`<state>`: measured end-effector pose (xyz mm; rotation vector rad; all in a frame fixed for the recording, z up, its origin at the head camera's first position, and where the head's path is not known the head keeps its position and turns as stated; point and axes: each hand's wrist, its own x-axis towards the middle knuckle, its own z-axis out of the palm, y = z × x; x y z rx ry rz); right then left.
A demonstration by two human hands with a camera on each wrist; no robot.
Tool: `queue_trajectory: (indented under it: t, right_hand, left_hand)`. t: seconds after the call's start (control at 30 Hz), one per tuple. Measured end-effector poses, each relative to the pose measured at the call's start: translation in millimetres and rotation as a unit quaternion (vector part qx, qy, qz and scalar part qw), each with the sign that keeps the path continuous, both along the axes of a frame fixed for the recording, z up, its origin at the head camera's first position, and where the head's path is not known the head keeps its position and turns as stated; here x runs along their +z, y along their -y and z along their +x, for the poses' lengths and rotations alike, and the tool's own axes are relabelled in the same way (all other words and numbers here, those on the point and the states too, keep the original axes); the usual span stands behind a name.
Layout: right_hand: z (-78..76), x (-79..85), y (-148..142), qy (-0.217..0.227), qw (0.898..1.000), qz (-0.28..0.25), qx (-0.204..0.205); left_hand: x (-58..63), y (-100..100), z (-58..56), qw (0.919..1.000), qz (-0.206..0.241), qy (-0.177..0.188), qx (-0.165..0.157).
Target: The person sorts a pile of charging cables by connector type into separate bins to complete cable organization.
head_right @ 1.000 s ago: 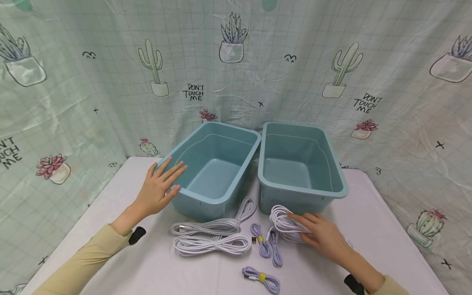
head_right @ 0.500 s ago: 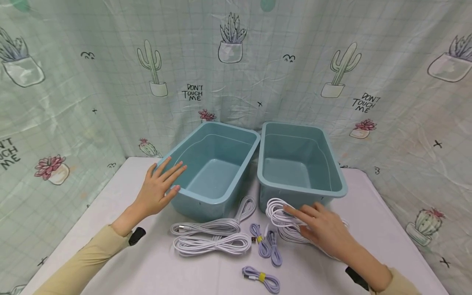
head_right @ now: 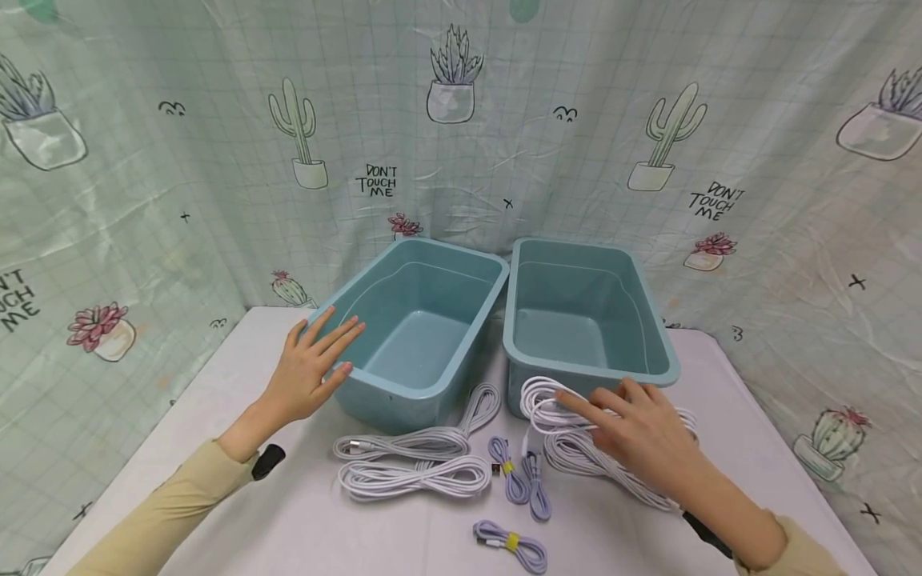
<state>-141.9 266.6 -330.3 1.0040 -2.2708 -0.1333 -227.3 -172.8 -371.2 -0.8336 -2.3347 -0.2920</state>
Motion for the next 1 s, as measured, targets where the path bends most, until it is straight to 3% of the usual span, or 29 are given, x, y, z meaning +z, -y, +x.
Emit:
queue_trajectory:
  t: [0.6,1.0]
  right_hand:
    - [-14.3,43.6,-7.5,-0.049,0.999,0.015,0.011]
    - [-39.6,66.0,-14.2,-0.071,0.997,0.002,0.031]
  left_hand:
    - [-1.4,-0.6,0.5,1.0000,0.000,-0.008,0.000]
    - [-1.2,-0.1,0.4,0.9999,0.001,-0.014,-0.003]
